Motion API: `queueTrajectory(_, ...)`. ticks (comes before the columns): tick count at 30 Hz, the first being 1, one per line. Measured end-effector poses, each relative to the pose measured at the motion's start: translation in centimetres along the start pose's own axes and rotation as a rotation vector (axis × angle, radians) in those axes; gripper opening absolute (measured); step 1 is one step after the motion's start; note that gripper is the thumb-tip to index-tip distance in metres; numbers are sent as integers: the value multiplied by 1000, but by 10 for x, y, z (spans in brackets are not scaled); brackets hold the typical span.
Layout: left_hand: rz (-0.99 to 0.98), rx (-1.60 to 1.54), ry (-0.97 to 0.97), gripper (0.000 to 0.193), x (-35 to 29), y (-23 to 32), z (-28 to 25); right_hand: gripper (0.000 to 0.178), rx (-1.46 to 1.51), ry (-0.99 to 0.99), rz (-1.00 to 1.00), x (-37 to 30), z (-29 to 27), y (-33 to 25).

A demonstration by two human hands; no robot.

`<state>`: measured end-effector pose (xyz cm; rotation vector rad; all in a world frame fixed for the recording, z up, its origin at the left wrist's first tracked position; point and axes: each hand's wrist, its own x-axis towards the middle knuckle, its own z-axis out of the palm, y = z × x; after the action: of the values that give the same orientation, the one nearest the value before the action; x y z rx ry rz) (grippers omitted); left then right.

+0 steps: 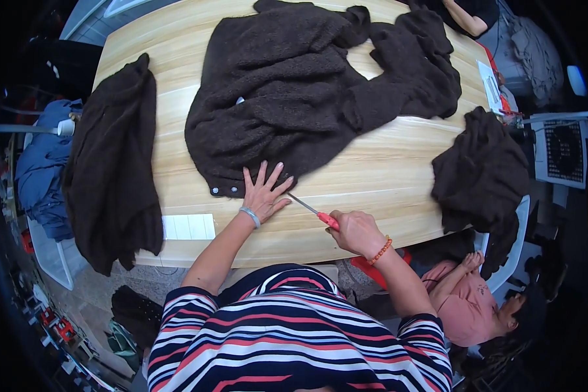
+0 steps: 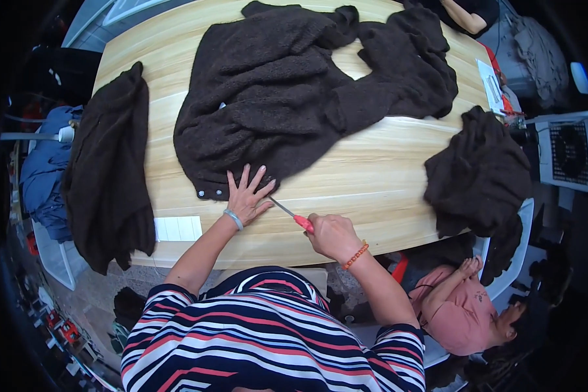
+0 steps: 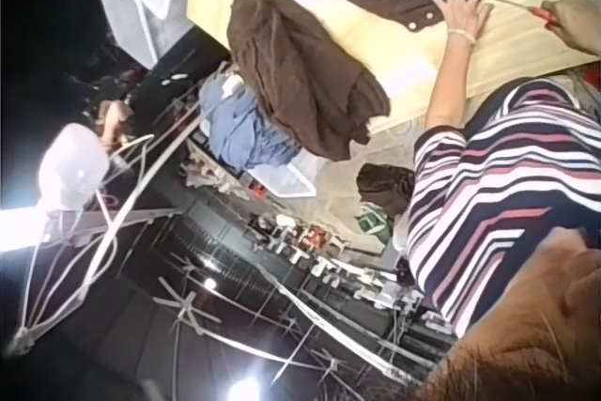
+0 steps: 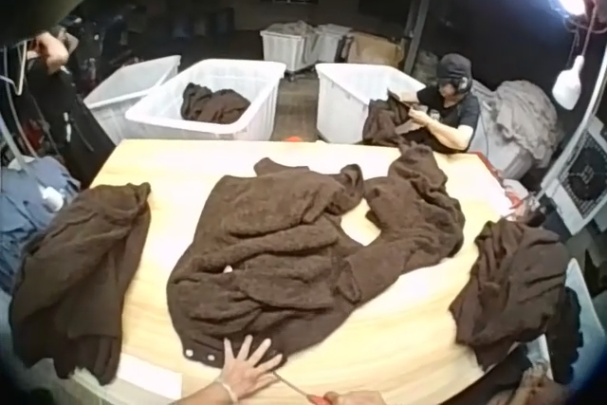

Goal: Trimming loose threads from sweaters using thread nippers.

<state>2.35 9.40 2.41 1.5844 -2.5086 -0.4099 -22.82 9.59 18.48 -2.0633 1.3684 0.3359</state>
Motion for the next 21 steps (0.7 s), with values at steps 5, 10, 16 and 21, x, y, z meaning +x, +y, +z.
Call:
queueTrajectory(5, -3, -57, -1, 56, 1, 7, 2, 22, -2, -50, -71, 12, -2, -10)
queueTrajectory(10, 0, -24, 32, 56, -5, 6, 8, 22, -59, -87, -112, 22, -5, -18)
queueTrajectory(16, 15, -34, 38, 53, -5, 5, 17, 22, -45, 9, -298, 59, 3, -54)
queueTrajectory(21, 4, -61, -36, 55, -4, 8, 10, 23, -48, 55, -371, 70, 8, -61)
